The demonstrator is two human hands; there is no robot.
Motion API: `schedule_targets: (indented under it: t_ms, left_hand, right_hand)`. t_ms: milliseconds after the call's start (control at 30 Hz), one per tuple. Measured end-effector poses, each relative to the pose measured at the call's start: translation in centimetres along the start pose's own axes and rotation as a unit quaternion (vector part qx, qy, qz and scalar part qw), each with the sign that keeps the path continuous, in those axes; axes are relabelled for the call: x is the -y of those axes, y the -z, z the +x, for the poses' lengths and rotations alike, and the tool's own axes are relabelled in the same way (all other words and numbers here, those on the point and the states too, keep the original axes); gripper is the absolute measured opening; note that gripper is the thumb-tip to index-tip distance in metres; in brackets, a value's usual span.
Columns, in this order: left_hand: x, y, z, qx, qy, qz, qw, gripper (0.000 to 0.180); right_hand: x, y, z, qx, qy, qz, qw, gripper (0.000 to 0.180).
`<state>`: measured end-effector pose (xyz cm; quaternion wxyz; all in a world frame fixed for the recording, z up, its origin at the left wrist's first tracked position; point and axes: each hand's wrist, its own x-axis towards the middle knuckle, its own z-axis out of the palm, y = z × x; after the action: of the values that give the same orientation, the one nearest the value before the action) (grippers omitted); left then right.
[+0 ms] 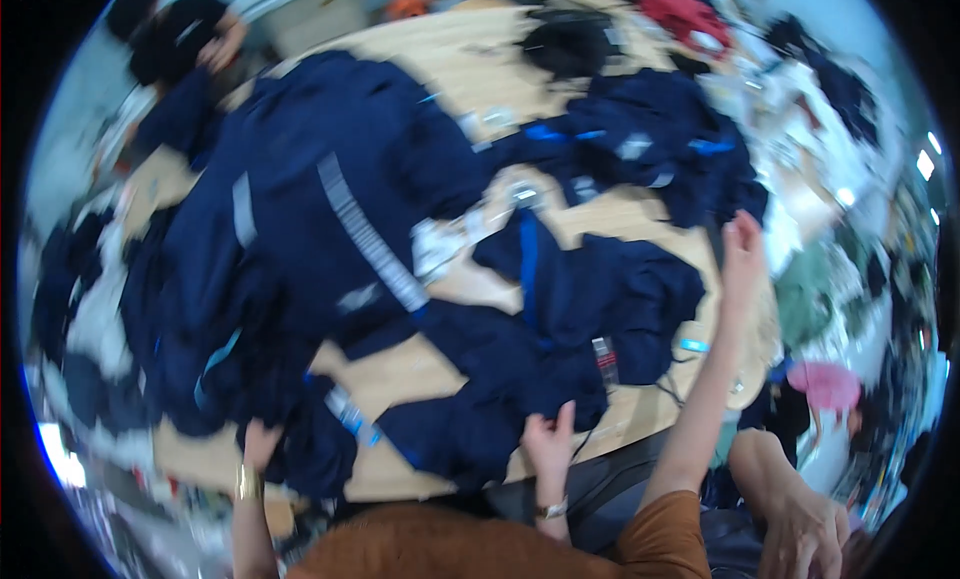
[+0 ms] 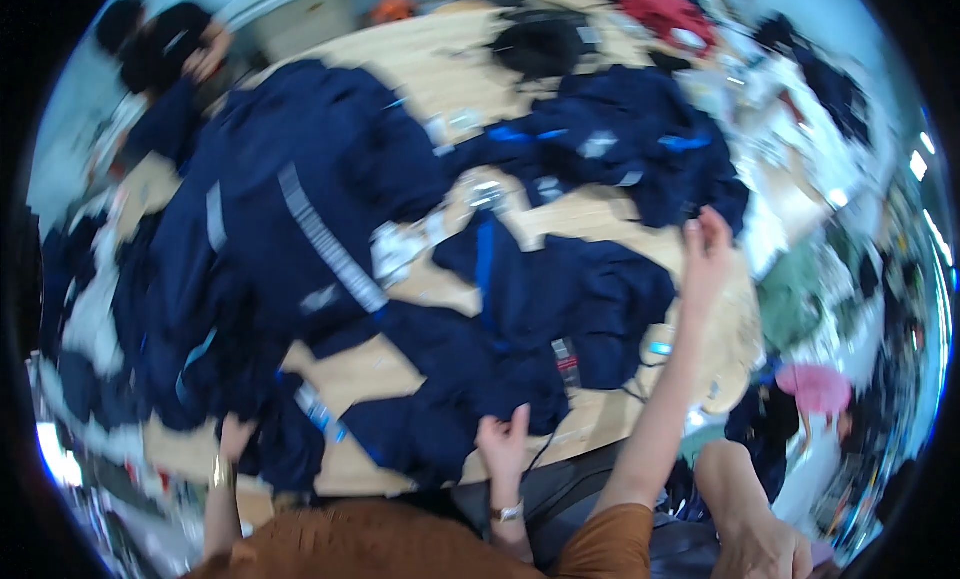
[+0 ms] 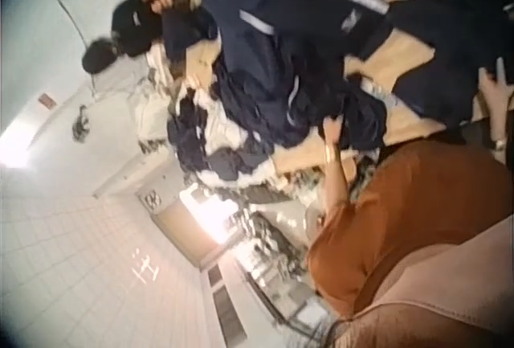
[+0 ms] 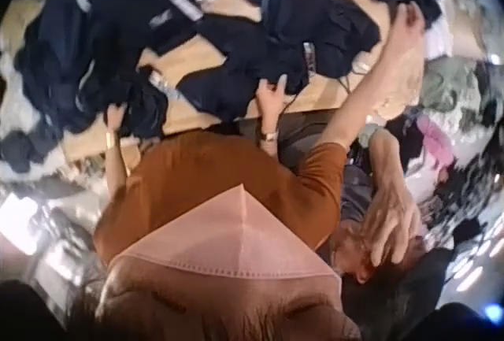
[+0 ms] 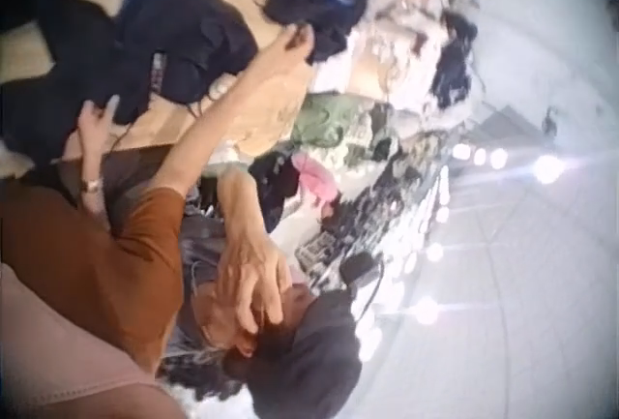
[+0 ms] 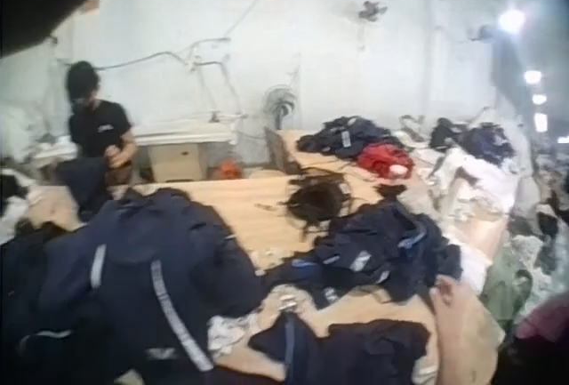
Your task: Trimming loose threads from navy blue athletic shorts using small thread snips.
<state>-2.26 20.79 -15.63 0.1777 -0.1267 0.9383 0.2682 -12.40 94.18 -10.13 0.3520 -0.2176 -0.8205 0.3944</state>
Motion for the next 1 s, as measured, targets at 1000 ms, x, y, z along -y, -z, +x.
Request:
schedule_targets:
  t_ms: [1000]
  left_hand:
    - [11.8, 22.2, -4.6, 0.139, -0.128, -0.641, 0.744, 0.044]
  right_hand:
    - [23.3, -22.4, -48.1, 0.418, 0.196, -0.245, 0.852, 0.029]
